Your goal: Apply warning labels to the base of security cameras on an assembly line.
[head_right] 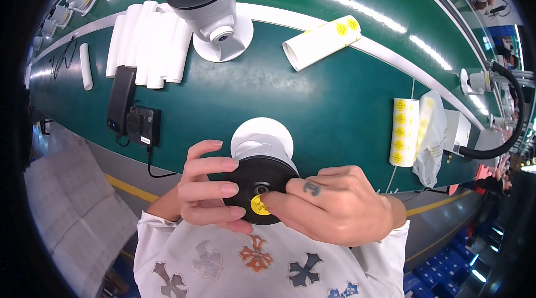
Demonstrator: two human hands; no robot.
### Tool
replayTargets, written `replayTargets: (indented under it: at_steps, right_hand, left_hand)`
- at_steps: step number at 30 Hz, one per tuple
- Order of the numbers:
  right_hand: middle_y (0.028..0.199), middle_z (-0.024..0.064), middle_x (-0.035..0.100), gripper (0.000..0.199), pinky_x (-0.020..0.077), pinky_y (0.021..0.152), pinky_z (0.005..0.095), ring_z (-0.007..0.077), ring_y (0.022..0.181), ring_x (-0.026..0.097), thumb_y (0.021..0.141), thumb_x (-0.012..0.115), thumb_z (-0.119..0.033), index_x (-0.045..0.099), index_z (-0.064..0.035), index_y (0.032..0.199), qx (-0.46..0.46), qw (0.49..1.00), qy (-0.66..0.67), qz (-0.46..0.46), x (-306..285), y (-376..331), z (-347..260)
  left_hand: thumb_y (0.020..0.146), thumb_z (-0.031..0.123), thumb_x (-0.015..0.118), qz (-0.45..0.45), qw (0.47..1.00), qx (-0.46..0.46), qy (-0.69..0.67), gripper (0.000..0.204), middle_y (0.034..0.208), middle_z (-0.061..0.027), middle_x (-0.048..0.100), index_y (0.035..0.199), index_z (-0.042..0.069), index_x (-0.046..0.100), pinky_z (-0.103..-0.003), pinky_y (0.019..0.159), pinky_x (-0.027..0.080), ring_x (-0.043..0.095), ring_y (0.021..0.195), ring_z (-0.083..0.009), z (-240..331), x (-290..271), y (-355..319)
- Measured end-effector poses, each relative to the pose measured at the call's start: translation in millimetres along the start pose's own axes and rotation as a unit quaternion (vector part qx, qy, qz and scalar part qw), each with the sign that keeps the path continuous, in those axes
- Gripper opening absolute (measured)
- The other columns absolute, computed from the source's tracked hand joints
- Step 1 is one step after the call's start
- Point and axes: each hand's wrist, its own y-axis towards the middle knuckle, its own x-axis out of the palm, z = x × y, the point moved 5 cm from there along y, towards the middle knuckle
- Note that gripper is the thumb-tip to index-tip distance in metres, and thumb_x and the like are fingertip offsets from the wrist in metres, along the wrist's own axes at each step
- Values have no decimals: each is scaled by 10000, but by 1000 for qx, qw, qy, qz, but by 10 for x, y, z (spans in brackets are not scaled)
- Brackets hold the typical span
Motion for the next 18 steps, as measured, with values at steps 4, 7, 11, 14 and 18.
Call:
replayTargets:
  at_steps: [4, 7, 11, 14, 18]
  right_hand:
    - [618, -7, 532, 258, 309, 377, 260, 132, 395, 440, 684, 778, -75, 695, -51, 926, 46, 996, -11, -71, 59, 42, 14]
    - [633, 17, 559, 200, 339, 358, 274, 158, 377, 444, 723, 762, -67, 664, -34, 894, 65, 995, 17, -75, 63, 70, 16]
    - [621, 28, 573, 169, 359, 366, 283, 176, 383, 470, 745, 752, -60, 645, -33, 873, 76, 993, 30, -81, 62, 78, 11]
    - [619, 32, 574, 173, 367, 372, 283, 179, 388, 482, 747, 749, -55, 635, -31, 875, 99, 992, 48, -69, 67, 70, 6]
    - [625, 36, 568, 173, 370, 374, 284, 183, 393, 487, 742, 744, -44, 627, -33, 869, 108, 990, 50, -74, 68, 82, -3]
  left_hand:
    - [773, 336, 787, -16, 1000, -2, 5, 318, 1172, -72, 601, 986, 139, 657, -533, 899, 470, 622, 1042, -329, -1, -7, 3]
    - [769, 326, 791, -19, 1000, 0, 5, 313, 1179, -72, 603, 981, 138, 658, -533, 905, 469, 619, 1050, -330, 1, -9, 6]
    - [768, 321, 790, -9, 1000, 2, 2, 295, 1177, -72, 610, 963, 137, 666, -532, 910, 466, 615, 1060, -331, 6, -8, 3]
    - [772, 312, 783, -13, 1000, 6, 2, 273, 1184, -75, 612, 946, 134, 671, -533, 912, 465, 613, 1063, -332, 3, -1, 12]
    - [766, 304, 782, -13, 1000, -1, 2, 267, 1186, -75, 612, 938, 130, 675, -532, 915, 462, 611, 1061, -336, 22, -1, 22]
